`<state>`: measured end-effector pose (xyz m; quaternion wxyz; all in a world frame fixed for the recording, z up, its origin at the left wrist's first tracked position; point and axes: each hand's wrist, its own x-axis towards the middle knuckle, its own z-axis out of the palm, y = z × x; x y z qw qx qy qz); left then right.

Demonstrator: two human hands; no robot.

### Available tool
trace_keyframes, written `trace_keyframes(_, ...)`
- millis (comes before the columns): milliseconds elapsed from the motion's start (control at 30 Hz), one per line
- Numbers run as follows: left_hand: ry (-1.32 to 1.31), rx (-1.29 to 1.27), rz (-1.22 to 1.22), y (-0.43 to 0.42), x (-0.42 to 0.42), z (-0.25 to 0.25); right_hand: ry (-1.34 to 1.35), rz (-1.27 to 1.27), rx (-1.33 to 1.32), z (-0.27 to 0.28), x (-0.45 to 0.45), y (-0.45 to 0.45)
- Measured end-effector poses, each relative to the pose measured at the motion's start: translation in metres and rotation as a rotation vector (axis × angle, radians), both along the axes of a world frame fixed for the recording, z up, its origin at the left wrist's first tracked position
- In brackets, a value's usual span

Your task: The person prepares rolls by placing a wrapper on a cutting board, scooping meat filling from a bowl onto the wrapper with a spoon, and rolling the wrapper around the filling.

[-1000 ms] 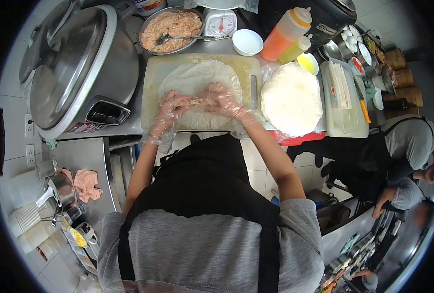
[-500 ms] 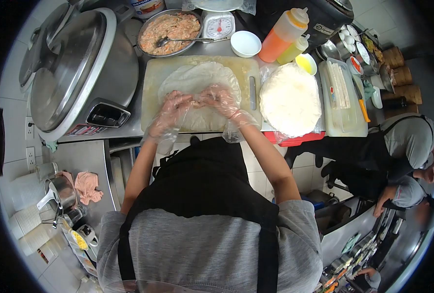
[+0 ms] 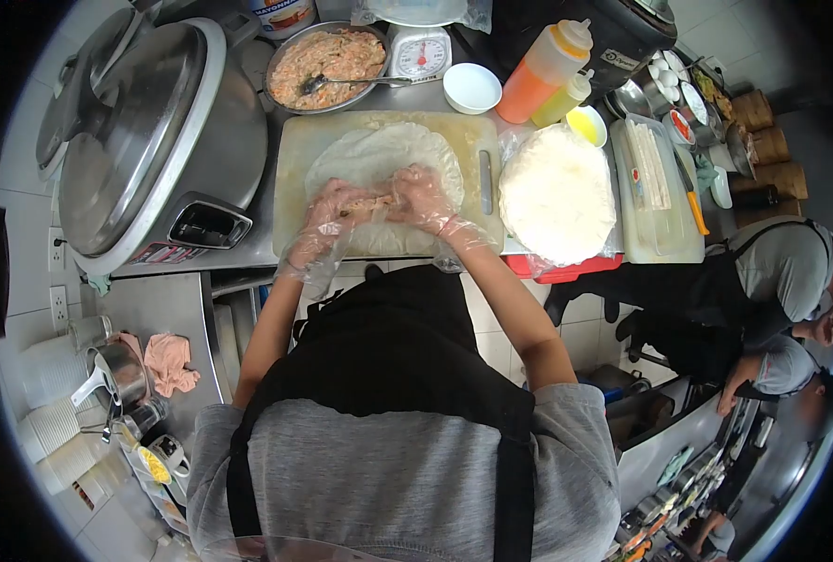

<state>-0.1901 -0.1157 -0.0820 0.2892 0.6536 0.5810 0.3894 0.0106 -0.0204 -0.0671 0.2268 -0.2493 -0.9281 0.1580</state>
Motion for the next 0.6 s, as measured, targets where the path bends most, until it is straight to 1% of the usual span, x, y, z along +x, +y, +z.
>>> trace_keyframes(33, -0.038, 0.002, 0.015, -0.001, -0.002, -0.001, -0.015, -0.041, 0.099, 0.003, -0.001, -0.002)
trace_keyframes(100, -0.116, 0.002, 0.042, -0.006, -0.008, -0.005, -0.129, -0.021, 0.067, -0.008, -0.004, 0.002)
trace_keyframes(200, -0.093, -0.043, 0.042, -0.006, -0.014, -0.013, -0.317, -0.019, 0.048, 0.013, -0.016, -0.001)
trace_keyframes(233, -0.126, -0.073, 0.034, -0.005, -0.016, -0.013, -0.383, -0.027, 0.046, 0.022, -0.021, -0.004)
trace_keyframes(300, -0.197, -0.131, 0.018, -0.004, -0.018, -0.011, -0.385, -0.027, 0.057, 0.012, -0.037, -0.011)
trace_keyframes(333, -0.191, -0.143, 0.003, -0.003, -0.019, -0.011, -0.388, -0.024, 0.064, 0.005, -0.042, -0.013)
trace_keyframes(400, -0.180, -0.165, -0.013, -0.002, -0.023, -0.010, -0.201, -0.018, 0.200, -0.017, -0.043, -0.010)
trace_keyframes(433, -0.165, -0.149, -0.014, -0.002, -0.023, -0.009, -0.103, -0.012, 0.264, -0.013, -0.046, -0.011)
trace_keyframes(500, -0.132, -0.120, -0.016, -0.005, -0.023, -0.007, -0.106, 0.012, 0.235, -0.001, -0.036, -0.008)
trace_keyframes(567, -0.135, -0.129, 0.000, -0.007, -0.019, -0.003, -0.145, 0.034, 0.138, 0.005, -0.019, -0.002)
trace_keyframes(600, -0.139, -0.133, 0.009, -0.008, -0.017, -0.001, -0.184, 0.045, 0.054, 0.000, -0.009, 0.003)
